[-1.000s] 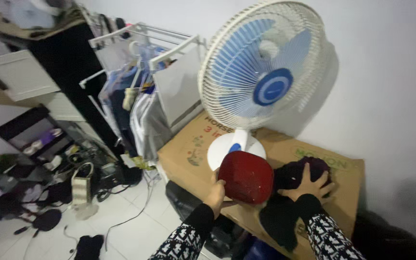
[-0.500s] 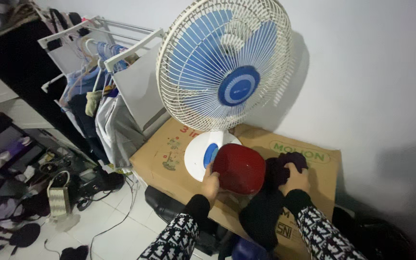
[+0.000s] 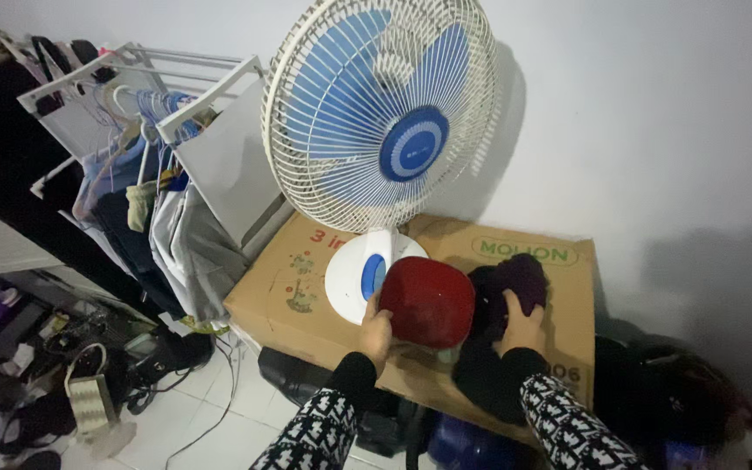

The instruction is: The person disassembles a standing electric fan. They remove the front grille, then the fan blade, and finally the rear grille, placing each component on a cardboard box.

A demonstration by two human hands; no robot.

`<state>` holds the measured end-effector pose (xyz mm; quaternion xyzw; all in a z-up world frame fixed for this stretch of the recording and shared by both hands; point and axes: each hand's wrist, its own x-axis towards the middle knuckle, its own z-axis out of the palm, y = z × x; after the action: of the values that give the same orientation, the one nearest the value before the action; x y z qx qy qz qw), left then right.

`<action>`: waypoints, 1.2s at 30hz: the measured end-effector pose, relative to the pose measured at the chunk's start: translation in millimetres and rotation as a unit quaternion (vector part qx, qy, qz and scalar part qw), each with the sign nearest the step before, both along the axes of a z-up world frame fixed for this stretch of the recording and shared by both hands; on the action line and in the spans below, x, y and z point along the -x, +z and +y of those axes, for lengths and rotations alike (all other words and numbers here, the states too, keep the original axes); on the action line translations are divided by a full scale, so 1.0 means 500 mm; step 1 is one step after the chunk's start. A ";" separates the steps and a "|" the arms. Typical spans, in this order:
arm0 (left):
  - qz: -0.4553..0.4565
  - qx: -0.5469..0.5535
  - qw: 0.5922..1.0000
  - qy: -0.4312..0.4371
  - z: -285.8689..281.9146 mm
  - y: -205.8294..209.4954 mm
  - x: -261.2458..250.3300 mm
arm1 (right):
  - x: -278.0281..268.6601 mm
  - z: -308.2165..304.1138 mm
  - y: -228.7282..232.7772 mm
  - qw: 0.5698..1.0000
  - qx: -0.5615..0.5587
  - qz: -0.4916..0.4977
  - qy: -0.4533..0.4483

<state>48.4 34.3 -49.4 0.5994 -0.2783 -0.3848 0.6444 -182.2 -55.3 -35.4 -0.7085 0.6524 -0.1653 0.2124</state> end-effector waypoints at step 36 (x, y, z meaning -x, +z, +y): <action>-0.341 -0.041 0.909 0.238 0.493 0.120 -0.186 | -0.244 0.381 0.166 0.941 0.236 -0.190 0.148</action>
<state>141.3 280.7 10.9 0.7682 -0.3143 -0.0032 0.5577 -60.2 135.1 47.9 -0.7825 0.4299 -0.4126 0.1809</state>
